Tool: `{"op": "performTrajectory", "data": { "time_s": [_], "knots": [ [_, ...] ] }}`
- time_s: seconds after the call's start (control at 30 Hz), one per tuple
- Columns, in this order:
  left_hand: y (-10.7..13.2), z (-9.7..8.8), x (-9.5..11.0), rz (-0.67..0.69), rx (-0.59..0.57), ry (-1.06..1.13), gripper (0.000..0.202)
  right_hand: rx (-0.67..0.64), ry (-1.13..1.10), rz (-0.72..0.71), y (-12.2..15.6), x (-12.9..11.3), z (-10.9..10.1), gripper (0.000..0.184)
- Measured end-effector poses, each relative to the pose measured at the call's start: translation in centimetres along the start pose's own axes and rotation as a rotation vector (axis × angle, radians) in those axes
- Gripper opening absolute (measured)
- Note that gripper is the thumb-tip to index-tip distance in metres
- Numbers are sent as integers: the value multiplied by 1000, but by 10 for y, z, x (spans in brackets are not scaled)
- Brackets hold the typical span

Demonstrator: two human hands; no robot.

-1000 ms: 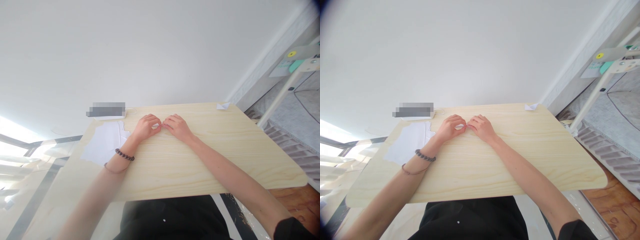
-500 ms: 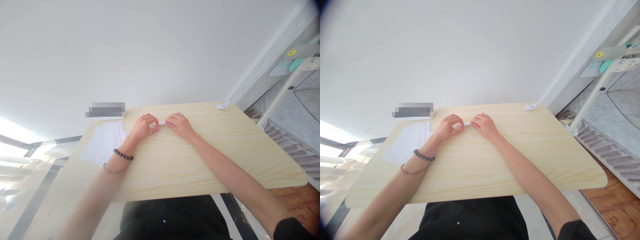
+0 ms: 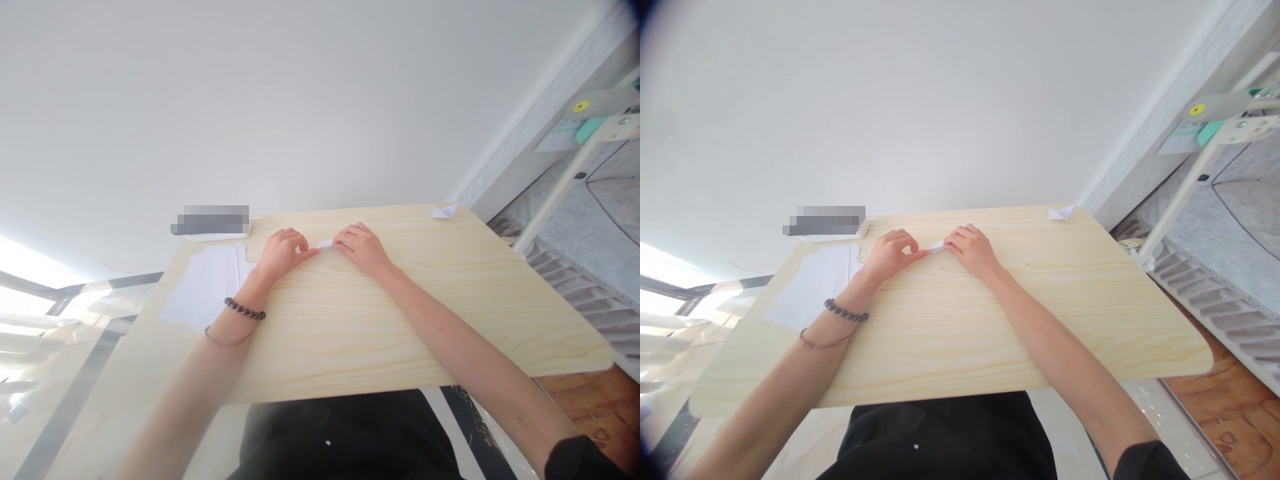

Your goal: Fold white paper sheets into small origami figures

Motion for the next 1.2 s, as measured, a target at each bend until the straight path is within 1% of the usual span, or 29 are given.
{"op": "performTrajectory", "data": {
  "time_s": [0.1,0.23,0.4,0.63,0.8,0.97,1.03,1.13,1.2],
  "knots": [
    [1,1,0,-7,-28,-40,29,-6,-7,-2,1,0,1,17],
    [1,0,5,-17,-35,-60,23,-20,-12,-20,1,-6,4,16],
    [-1,4,18,62,-67,-24,12,-56,-22,-64,-1,-18,10,18],
    [-1,4,26,133,-70,16,11,-57,-1,-100,-4,-25,12,19],
    [-2,-2,20,100,-34,8,12,-68,45,-92,-3,-20,9,17],
    [0,-6,8,49,4,8,13,-11,65,-10,0,1,-4,15],
    [0,-6,6,37,13,7,12,0,67,27,1,6,-6,15],
    [0,-5,7,40,3,0,12,-14,58,49,1,5,-4,12],
    [-1,-3,9,47,-2,-1,12,-22,49,44,1,-2,-2,17]
  ]
}}
Point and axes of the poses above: each hand's wrist, its own y-axis away from the middle knuckle, its own z-axis out of the palm, x = y × z, the point moved 8 cm from there along -y, towards the middle knuckle, and after that the axes turned 1 degree about -z, right-handed, at the moved point
